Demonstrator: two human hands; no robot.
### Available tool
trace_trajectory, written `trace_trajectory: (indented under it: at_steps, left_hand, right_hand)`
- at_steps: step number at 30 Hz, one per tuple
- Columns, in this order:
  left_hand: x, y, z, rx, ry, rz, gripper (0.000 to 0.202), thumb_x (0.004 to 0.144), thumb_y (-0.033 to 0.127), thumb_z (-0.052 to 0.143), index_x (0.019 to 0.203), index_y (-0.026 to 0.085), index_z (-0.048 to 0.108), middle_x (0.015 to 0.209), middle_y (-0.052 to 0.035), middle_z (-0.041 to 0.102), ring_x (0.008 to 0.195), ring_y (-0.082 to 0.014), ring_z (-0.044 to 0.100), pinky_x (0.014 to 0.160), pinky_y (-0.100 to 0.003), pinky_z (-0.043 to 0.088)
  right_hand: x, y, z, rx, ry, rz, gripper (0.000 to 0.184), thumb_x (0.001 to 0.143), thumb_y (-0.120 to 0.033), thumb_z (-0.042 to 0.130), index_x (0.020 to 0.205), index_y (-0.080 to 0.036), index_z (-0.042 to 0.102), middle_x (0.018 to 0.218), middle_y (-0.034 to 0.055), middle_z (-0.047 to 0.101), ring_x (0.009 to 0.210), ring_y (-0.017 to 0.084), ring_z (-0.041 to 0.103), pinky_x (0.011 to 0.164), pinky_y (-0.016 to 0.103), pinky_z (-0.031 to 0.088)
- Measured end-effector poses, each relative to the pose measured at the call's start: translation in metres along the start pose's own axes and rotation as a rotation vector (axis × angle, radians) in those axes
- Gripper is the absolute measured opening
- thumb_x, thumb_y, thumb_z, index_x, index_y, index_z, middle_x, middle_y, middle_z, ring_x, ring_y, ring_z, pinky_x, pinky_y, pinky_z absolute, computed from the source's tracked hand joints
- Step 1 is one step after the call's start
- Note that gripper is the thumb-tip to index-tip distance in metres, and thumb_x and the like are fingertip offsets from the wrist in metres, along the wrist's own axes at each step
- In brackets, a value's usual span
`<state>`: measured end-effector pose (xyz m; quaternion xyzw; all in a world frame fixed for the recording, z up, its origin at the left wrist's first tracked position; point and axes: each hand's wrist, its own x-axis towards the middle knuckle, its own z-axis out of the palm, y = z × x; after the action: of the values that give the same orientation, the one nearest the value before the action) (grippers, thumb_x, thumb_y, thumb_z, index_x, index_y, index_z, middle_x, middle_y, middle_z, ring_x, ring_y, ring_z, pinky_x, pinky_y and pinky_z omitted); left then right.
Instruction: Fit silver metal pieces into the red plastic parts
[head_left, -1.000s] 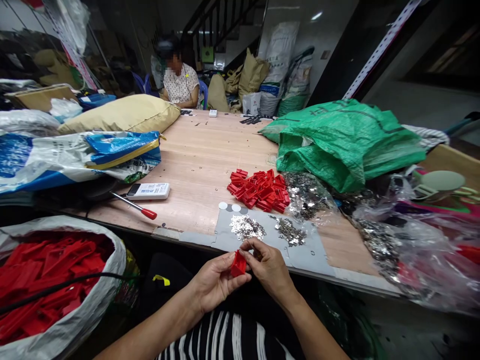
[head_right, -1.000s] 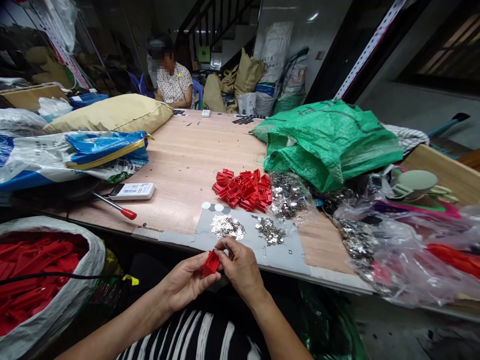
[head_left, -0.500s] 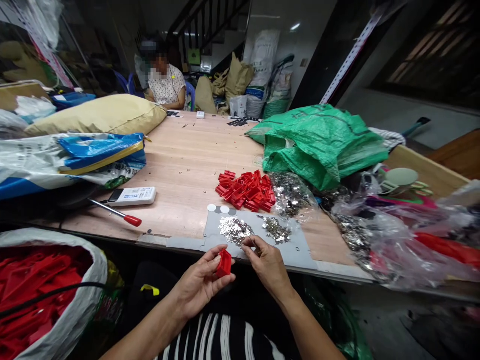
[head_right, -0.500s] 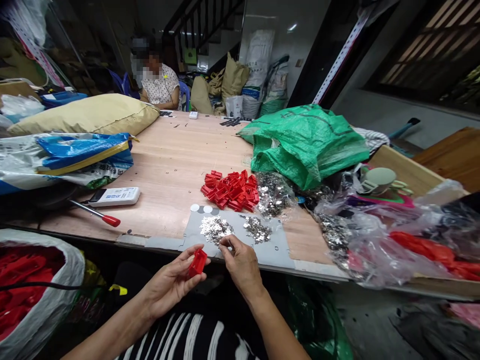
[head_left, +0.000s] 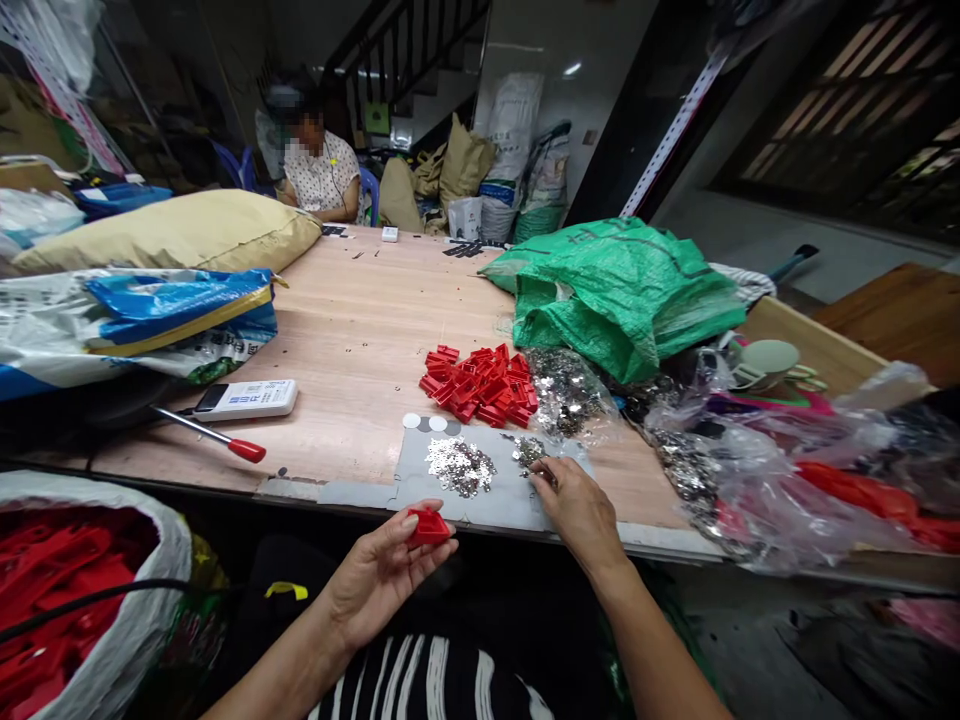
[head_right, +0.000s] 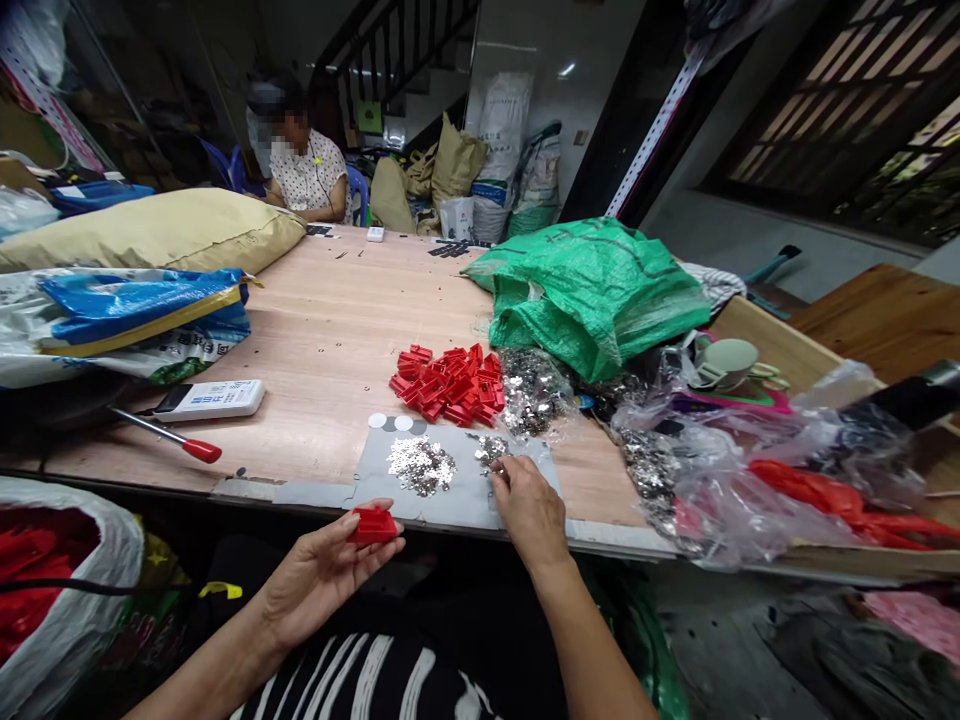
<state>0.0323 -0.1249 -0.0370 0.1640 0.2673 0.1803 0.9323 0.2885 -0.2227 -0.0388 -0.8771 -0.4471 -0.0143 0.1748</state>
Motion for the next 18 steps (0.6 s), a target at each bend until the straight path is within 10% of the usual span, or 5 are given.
trace_trajectory:
  at_steps: [18]
  left_hand:
    - [-0.0009,-0.0004,0.0047,0.239,0.121,0.105,0.039,0.074,0.021,0.073,0.110,0.014,0.061,0.087,-0.0055,0.068,0.074,-0.0161,0.071,0.072,-0.023,0.056]
  right_hand:
    - [-0.0016,-0.0014,0.0059,0.078,0.003,-0.028,0.014,0.087,-0.030,0.049,0.084,-0.023,0.062,0.088,0.0025,0.064,0.077,0.018,0.061,0.066,0.028,0.042]
